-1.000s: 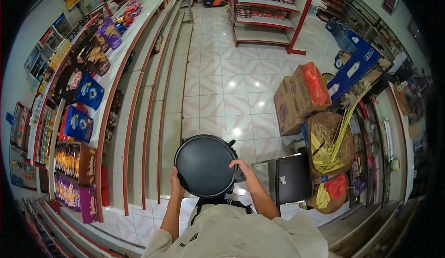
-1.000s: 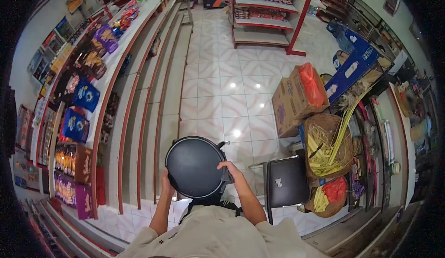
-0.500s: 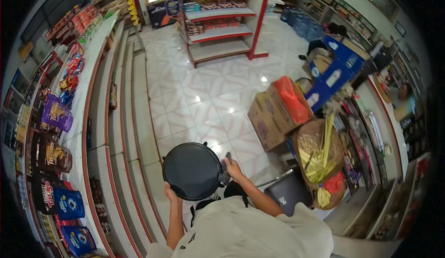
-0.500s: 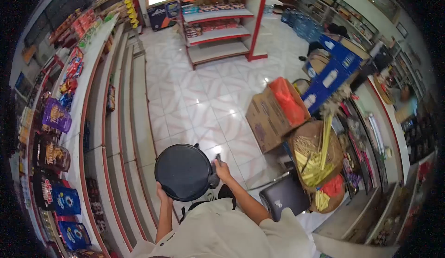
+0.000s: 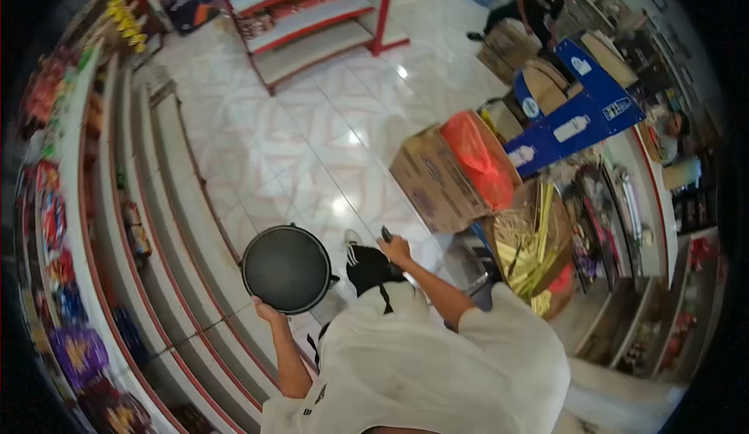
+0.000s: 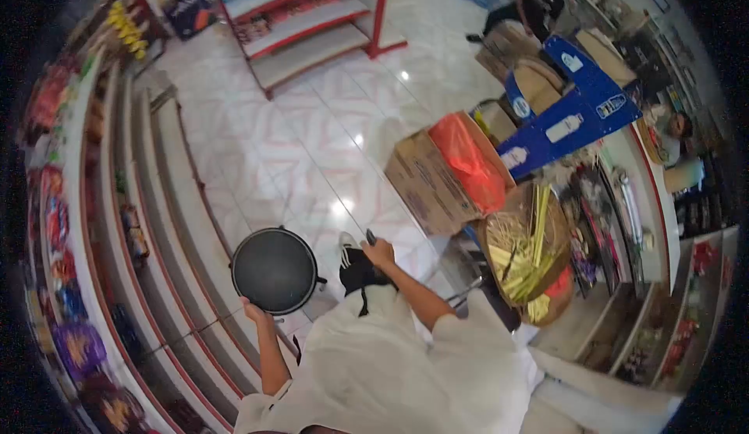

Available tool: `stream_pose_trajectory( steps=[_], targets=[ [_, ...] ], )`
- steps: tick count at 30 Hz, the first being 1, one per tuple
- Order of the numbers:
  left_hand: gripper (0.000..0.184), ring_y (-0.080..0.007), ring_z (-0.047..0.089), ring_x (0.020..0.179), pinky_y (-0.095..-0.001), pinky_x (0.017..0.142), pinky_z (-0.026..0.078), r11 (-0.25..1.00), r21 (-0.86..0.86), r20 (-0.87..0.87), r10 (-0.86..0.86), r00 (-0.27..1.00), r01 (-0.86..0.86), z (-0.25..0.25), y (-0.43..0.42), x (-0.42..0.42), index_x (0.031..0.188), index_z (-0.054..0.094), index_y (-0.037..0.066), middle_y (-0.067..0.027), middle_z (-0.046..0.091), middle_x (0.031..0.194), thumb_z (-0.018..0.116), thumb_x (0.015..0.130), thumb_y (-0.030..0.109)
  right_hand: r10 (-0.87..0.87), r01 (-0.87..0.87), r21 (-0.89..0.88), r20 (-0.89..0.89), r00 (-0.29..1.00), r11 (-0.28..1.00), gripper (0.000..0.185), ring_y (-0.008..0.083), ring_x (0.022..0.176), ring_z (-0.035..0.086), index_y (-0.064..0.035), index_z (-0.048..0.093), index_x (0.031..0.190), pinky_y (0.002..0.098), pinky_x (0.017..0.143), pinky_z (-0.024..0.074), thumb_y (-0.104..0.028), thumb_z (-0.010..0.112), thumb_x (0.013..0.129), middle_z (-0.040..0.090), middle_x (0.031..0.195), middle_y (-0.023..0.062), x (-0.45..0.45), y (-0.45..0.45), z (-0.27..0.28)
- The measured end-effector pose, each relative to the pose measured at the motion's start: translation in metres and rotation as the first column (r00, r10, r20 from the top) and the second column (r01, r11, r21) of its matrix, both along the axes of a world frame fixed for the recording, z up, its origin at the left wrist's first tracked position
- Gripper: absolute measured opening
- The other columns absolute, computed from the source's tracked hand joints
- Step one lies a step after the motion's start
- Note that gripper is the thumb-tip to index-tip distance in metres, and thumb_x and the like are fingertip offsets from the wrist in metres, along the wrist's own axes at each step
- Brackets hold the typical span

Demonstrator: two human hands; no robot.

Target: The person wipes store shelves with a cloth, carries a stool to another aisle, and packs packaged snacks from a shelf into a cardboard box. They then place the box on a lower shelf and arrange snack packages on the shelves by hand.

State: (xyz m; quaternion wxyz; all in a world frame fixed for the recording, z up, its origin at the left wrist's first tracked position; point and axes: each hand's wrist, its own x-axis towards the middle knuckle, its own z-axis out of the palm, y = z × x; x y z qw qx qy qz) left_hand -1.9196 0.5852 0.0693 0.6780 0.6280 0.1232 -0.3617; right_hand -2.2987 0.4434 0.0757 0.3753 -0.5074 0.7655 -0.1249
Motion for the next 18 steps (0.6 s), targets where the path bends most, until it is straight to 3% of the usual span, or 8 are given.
stream_pose_trajectory(
  steps=[3,7,11,15,16,18],
  targets=[
    [0.057,-0.0321,0.053,0.106,-0.0441,0.091,0.045,1.0,-0.01,0.035,-0.019,0.999,0.019,-0.025,-0.044,0.021,0.121,0.048,-0.008,-0.0174,0.052,0.124,0.048,0.094,0.041,0.044,-0.024,0.212,-0.091,0.995,0.977,0.063,0.0375,0.09,0.063,-0.0007,0.065,0.094,0.043,0.079,0.0501,-0.059,0.059,0.069,0.065,0.091,0.0243,-0.024,-0.046,-0.03],
    [0.057,-0.0313,0.053,0.107,-0.0427,0.093,0.044,0.995,0.096,0.023,-0.022,1.0,0.02,-0.031,-0.116,0.036,0.122,0.048,-0.008,-0.0165,0.052,0.125,0.047,0.094,0.042,0.126,-0.068,0.422,-0.11,0.986,0.904,0.065,0.0376,0.093,0.062,0.0025,0.065,0.097,0.0424,0.081,0.0498,-0.055,0.059,0.067,0.065,0.097,0.0239,-0.051,-0.068,-0.046],
    [0.06,-0.0297,0.053,0.105,-0.0408,0.093,0.043,0.982,0.19,0.026,0.008,1.0,-0.012,-0.064,-0.187,0.069,0.121,0.048,-0.009,-0.0149,0.053,0.123,0.046,0.094,0.044,0.072,-0.003,0.574,-0.098,0.993,0.819,0.066,0.0365,0.094,0.063,0.0035,0.065,0.098,0.0405,0.082,0.0498,-0.053,0.058,0.065,0.064,0.099,0.0243,-0.063,-0.047,-0.058],
    [0.063,-0.028,0.052,0.101,-0.0401,0.089,0.044,0.982,0.19,0.085,-0.025,0.996,0.008,-0.138,-0.246,0.125,0.119,0.048,-0.01,-0.0143,0.053,0.12,0.049,0.091,0.047,-0.038,0.117,0.65,-0.134,0.99,0.751,0.066,0.0345,0.093,0.064,0.0021,0.065,0.1,0.0387,0.082,0.0497,-0.053,0.058,0.064,0.064,0.099,0.0241,-0.058,-0.015,-0.072],
    [0.059,-0.027,0.053,0.097,-0.0398,0.088,0.045,0.989,0.107,0.17,-0.124,0.978,0.107,-0.194,-0.246,0.162,0.115,0.052,-0.01,-0.0153,0.054,0.117,0.049,0.091,0.044,-0.076,0.17,0.657,-0.17,0.983,0.734,0.065,0.035,0.092,0.064,0.0014,0.066,0.098,0.0392,0.082,0.0496,-0.053,0.059,0.064,0.065,0.096,0.0243,-0.058,-0.002,-0.081],
    [0.057,-0.0264,0.054,0.095,-0.0401,0.087,0.045,0.982,0.165,0.151,-0.119,0.981,0.093,-0.219,-0.282,0.185,0.111,0.054,-0.01,-0.0156,0.055,0.115,0.048,0.091,0.043,-0.146,0.261,0.663,-0.224,0.964,0.702,0.064,0.0355,0.091,0.064,0.0007,0.066,0.097,0.0398,0.082,0.0495,-0.054,0.059,0.064,0.065,0.094,0.0245,-0.05,0.025,-0.086]
  ],
)
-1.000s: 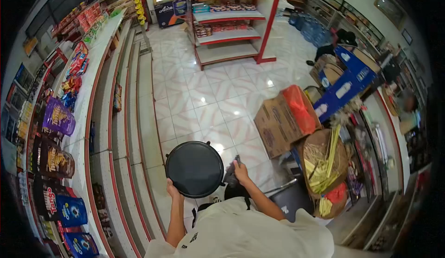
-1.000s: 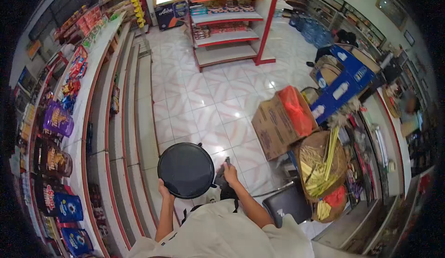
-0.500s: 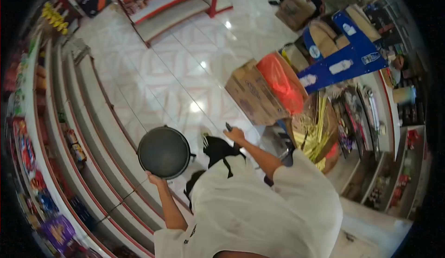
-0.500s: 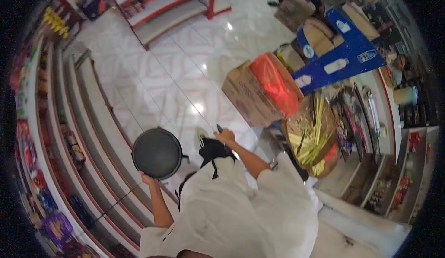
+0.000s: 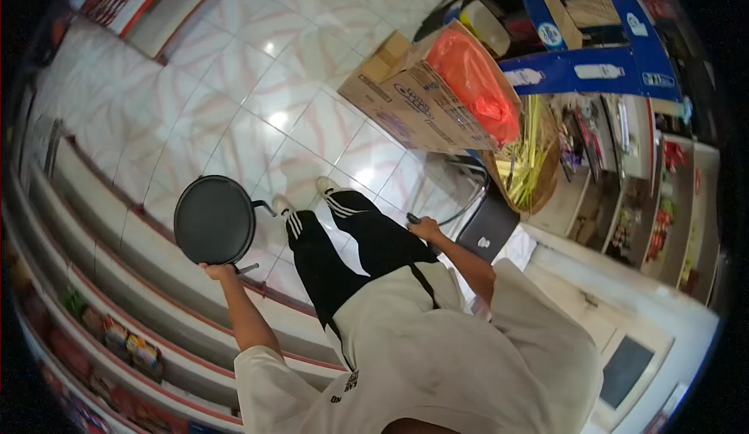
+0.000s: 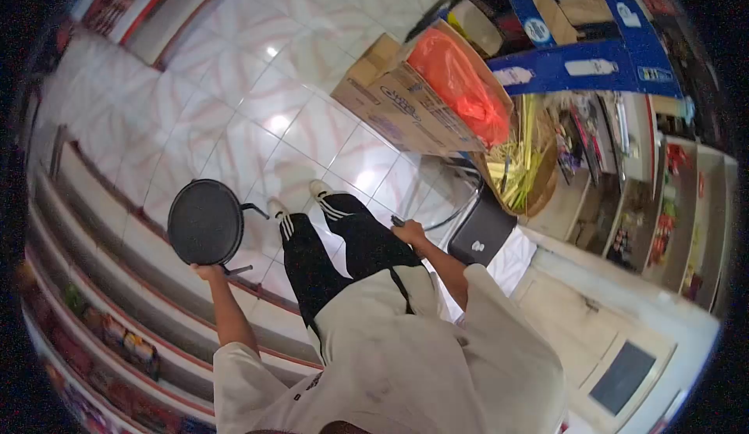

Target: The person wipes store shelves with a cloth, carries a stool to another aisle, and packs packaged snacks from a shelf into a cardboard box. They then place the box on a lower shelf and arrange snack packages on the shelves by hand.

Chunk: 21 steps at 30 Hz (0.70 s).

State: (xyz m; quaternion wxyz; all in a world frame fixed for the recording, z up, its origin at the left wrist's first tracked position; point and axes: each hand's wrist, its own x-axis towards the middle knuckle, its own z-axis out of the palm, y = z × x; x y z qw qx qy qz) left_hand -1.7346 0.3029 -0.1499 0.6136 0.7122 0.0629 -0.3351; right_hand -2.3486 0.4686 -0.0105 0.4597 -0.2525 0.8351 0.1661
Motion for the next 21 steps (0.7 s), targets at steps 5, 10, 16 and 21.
stream_pose_trajectory(
  steps=[5,10,16,21],
  targets=[
    [0.052,-0.0284,0.055,0.096,-0.0426,0.09,0.042,0.994,0.105,-0.043,0.02,0.999,-0.015,-0.017,-0.085,0.01,0.111,0.058,-0.006,-0.0142,0.059,0.113,0.041,0.086,0.037,-0.233,0.236,0.04,-0.057,0.971,0.971,0.062,0.0383,0.09,0.063,-0.0007,0.068,0.089,0.0426,0.079,0.049,-0.058,0.059,0.067,0.065,0.091,0.0257,0.038,0.054,0.017],
    [0.058,-0.0314,0.05,0.106,-0.046,0.094,0.039,0.997,0.075,-0.164,-0.02,0.986,0.033,-0.051,-0.109,0.051,0.119,0.052,-0.006,-0.0132,0.052,0.124,0.045,0.086,0.042,-0.336,0.347,0.178,-0.09,0.938,0.921,0.072,0.038,0.092,0.063,0.0071,0.065,0.094,0.0427,0.079,0.0495,-0.06,0.058,0.068,0.064,0.095,0.0285,0.099,0.106,-0.004],
    [0.065,-0.0357,0.041,0.123,-0.0474,0.105,0.032,0.992,0.064,-0.399,-0.077,0.914,0.112,-0.08,-0.115,0.106,0.131,0.046,0.002,-0.0148,0.041,0.138,0.038,0.089,0.051,-0.331,0.335,0.178,-0.053,0.942,0.925,0.06,0.0385,0.091,0.063,0.0019,0.066,0.095,0.043,0.08,0.0484,-0.053,0.054,0.075,0.065,0.094,0.025,0.138,0.105,0.0],
    [0.044,-0.0263,0.057,0.1,-0.0378,0.086,0.05,0.895,0.016,-0.678,-0.318,0.663,0.446,-0.071,-0.111,0.154,0.123,0.054,0.004,-0.0135,0.057,0.119,0.039,0.091,0.03,-0.361,0.357,0.105,0.015,0.932,0.928,0.06,0.039,0.093,0.062,0.0009,0.066,0.096,0.0427,0.081,0.0482,-0.054,0.054,0.075,0.064,0.097,0.0259,0.151,0.092,-0.009]
  ],
)
